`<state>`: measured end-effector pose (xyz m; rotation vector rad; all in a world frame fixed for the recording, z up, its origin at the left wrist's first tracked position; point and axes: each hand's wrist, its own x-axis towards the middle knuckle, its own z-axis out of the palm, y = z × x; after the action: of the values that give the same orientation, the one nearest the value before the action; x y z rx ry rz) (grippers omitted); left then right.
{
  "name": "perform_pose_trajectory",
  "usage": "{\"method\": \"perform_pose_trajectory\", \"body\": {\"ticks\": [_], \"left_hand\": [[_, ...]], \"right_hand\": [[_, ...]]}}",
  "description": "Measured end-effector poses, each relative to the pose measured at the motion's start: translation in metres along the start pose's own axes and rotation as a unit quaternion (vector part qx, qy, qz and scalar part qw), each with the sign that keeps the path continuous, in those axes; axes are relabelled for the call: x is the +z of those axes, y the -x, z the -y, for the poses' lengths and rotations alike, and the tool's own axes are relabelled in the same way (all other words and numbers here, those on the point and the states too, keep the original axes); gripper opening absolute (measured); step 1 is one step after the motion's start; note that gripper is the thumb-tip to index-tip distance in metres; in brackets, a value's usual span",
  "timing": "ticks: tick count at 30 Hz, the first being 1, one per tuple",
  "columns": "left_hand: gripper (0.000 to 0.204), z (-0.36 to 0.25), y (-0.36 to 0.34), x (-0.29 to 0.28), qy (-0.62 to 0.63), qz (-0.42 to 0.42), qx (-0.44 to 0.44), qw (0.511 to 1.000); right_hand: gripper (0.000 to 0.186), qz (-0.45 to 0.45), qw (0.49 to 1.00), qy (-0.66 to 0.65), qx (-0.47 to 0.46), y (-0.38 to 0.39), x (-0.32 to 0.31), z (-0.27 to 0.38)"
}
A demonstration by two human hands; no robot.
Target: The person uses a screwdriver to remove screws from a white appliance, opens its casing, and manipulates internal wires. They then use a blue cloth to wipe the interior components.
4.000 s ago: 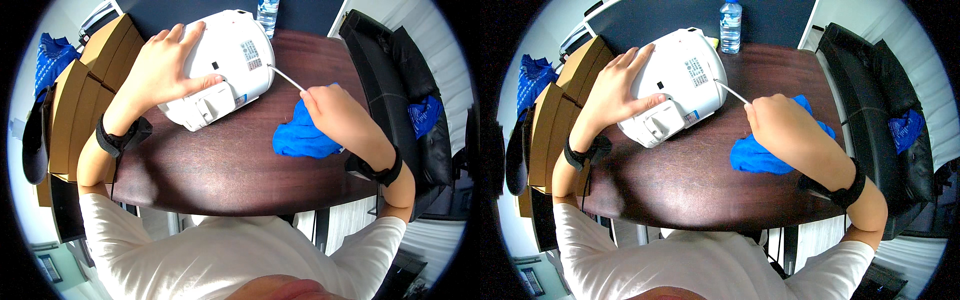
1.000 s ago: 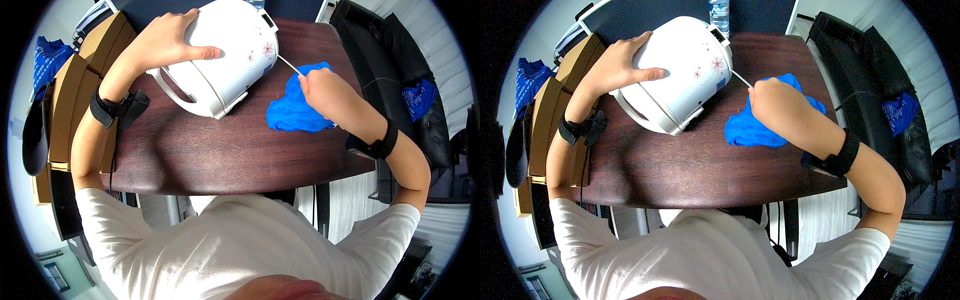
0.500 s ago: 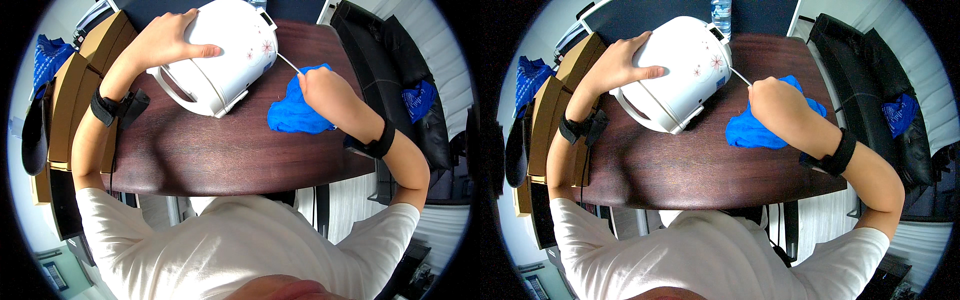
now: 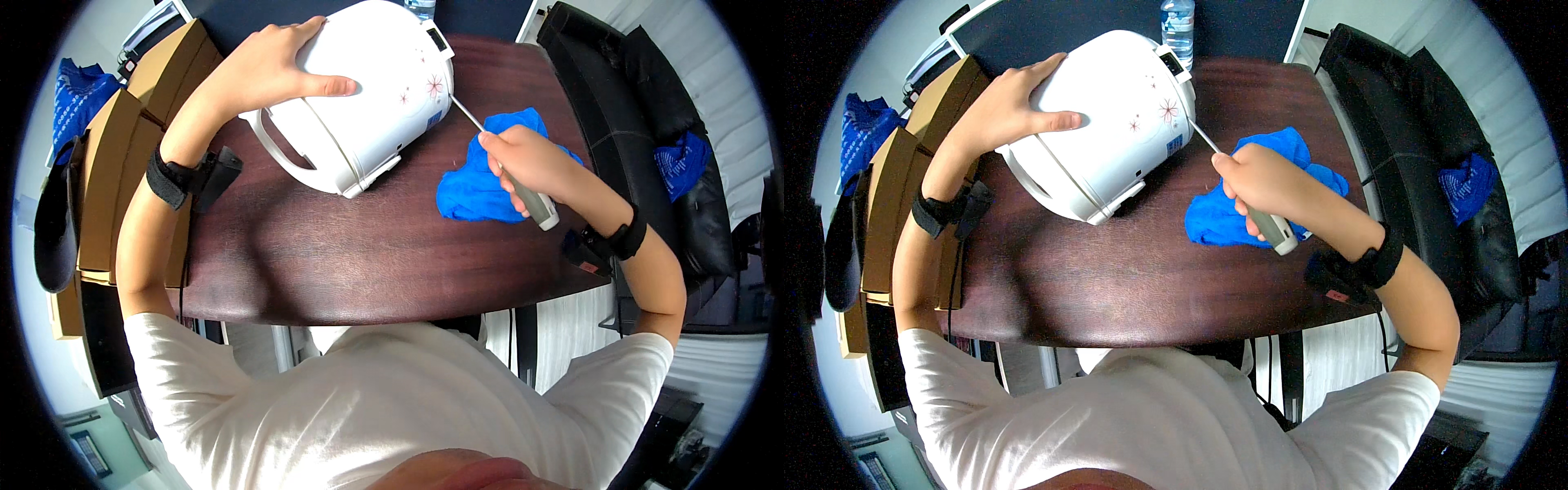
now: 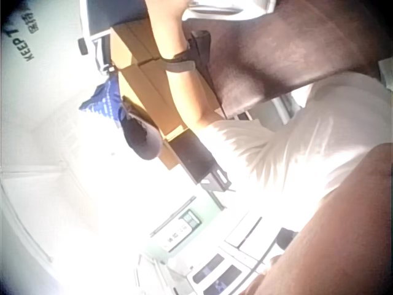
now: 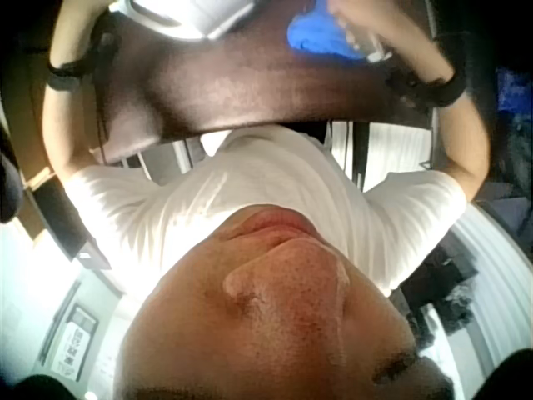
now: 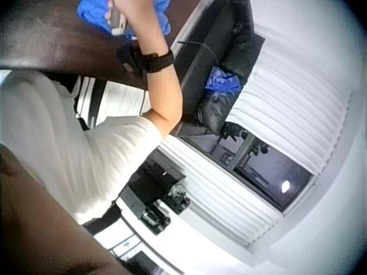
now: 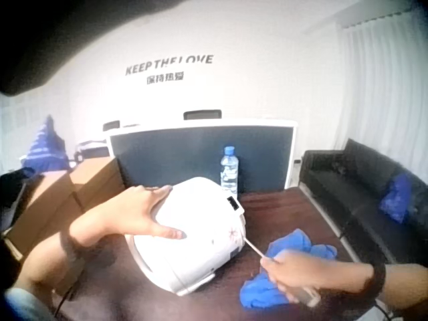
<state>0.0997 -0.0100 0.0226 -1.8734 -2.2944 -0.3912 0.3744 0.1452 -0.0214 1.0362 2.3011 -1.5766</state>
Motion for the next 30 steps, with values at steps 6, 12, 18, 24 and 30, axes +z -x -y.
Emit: {"method": "perform_pose_trajectory", "body": {"ticks": [6, 12, 18, 24, 30], "left_hand": [[0.104, 0.002, -0.002, 0.002, 0.001, -0.001, 0.009, 1.000], [0.108, 0.012, -0.006, 0.002, 0.008, 0.024, -0.001, 1.000], [0.113, 0.016, -0.006, 0.004, 0.001, 0.007, 0.011, 1.000], [0.109, 0.006, -0.004, 0.003, -0.006, -0.010, 0.025, 1.000], [0.110, 0.012, -0.003, 0.002, -0.005, -0.012, 0.022, 1.000]], "right_hand": [[0.044, 0.012, 0.998, -0.049, 0.025, -0.007, 0.005, -0.017], [0.046, -0.054, 0.994, 0.096, -0.004, -0.013, 0.007, -0.012], [0.054, -0.153, 0.937, 0.302, -0.083, -0.015, 0.011, -0.013], [0.050, -0.293, 0.822, 0.411, -0.263, -0.027, 0.019, -0.038], [0.047, -0.273, 0.829, 0.408, -0.266, -0.021, 0.020, -0.026]]}}
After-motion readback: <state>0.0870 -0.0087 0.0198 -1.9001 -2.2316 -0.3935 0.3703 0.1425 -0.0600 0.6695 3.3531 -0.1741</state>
